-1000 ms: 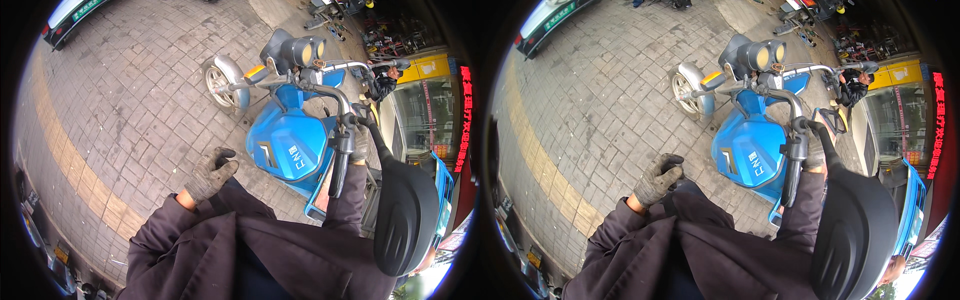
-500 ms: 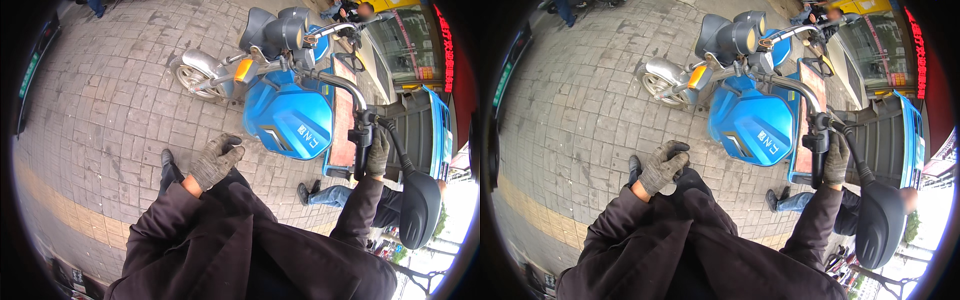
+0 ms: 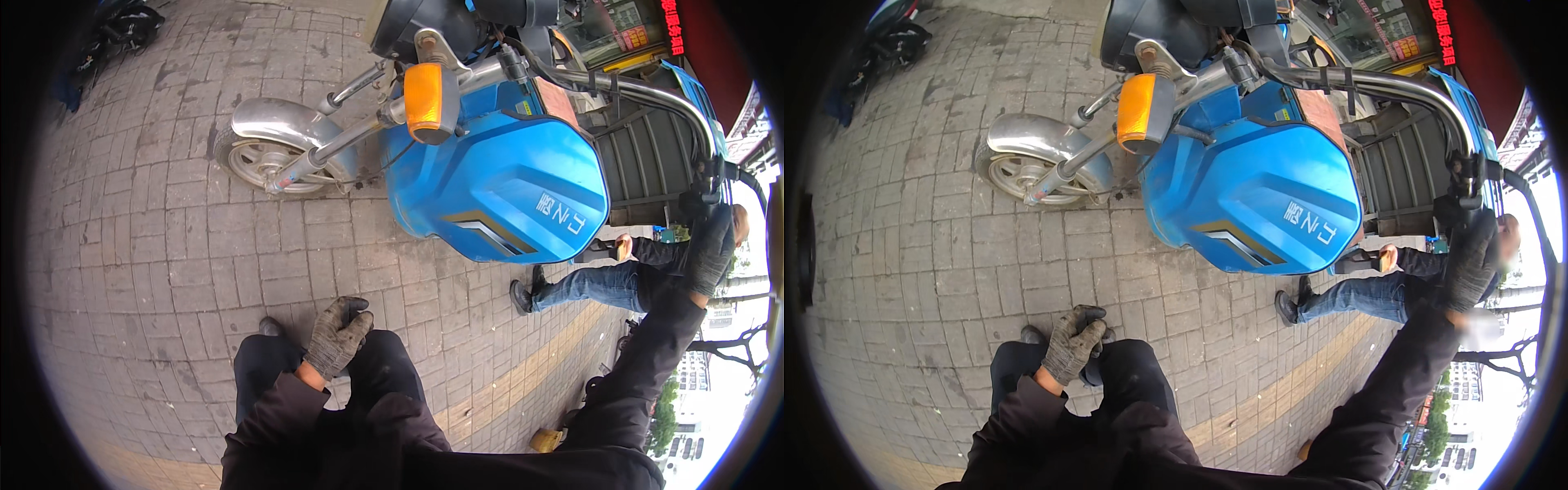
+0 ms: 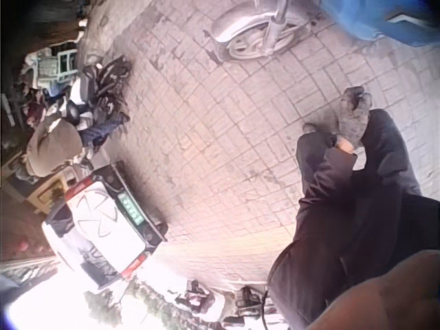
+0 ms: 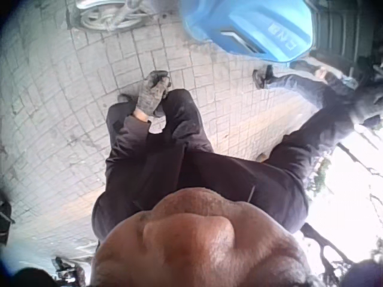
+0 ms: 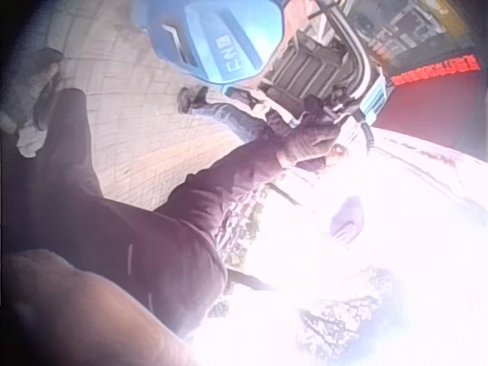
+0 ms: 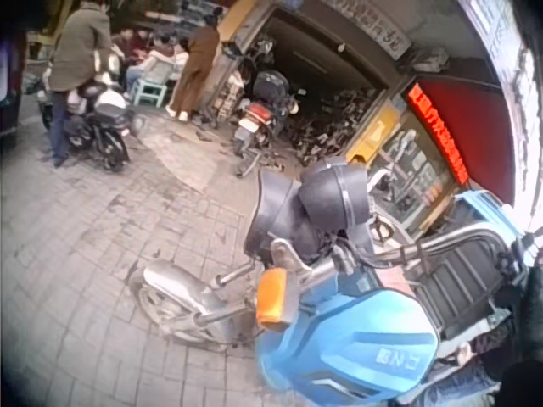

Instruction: The person works on a blue electric tricycle, first connecting battery wires under the seat, then moving to the front to remove the headlight cover with a cordless drill, inspecting the wiring, and reassembling the headlight. The person returns to the battery compartment to continue wiring work.

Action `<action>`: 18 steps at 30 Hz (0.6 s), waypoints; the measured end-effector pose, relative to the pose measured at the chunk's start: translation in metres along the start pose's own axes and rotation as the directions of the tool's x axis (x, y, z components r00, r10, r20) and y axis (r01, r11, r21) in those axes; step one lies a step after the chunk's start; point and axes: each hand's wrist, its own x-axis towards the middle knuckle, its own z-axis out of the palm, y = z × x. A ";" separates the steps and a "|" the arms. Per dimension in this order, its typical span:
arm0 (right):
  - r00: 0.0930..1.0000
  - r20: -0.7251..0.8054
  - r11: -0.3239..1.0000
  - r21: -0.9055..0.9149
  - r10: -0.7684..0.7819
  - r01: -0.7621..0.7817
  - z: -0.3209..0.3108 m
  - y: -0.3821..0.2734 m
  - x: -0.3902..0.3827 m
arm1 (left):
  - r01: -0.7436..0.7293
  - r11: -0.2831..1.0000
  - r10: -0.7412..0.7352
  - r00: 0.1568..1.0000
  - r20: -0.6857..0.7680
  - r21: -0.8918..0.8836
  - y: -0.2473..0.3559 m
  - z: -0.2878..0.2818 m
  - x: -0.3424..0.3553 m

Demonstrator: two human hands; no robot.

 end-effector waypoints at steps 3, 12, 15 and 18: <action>0.993 -0.113 0.987 0.161 0.024 -0.005 0.005 -0.003 0.000 | -0.049 0.997 0.044 0.996 0.079 0.057 -0.032 -0.017 0.039; 0.823 0.029 0.536 0.745 0.567 -0.396 0.028 -0.009 -0.004 | -0.212 0.970 0.195 0.971 0.140 0.122 -0.070 -0.065 0.136; 0.887 -0.058 0.847 0.329 0.459 -0.417 0.025 -0.012 0.003 | -0.285 0.947 0.265 0.953 0.144 0.146 -0.083 -0.080 0.153; 0.819 -0.058 0.770 0.382 0.571 -0.510 0.022 -0.021 0.011 | -0.275 0.949 0.258 0.958 0.128 0.150 -0.095 -0.090 0.165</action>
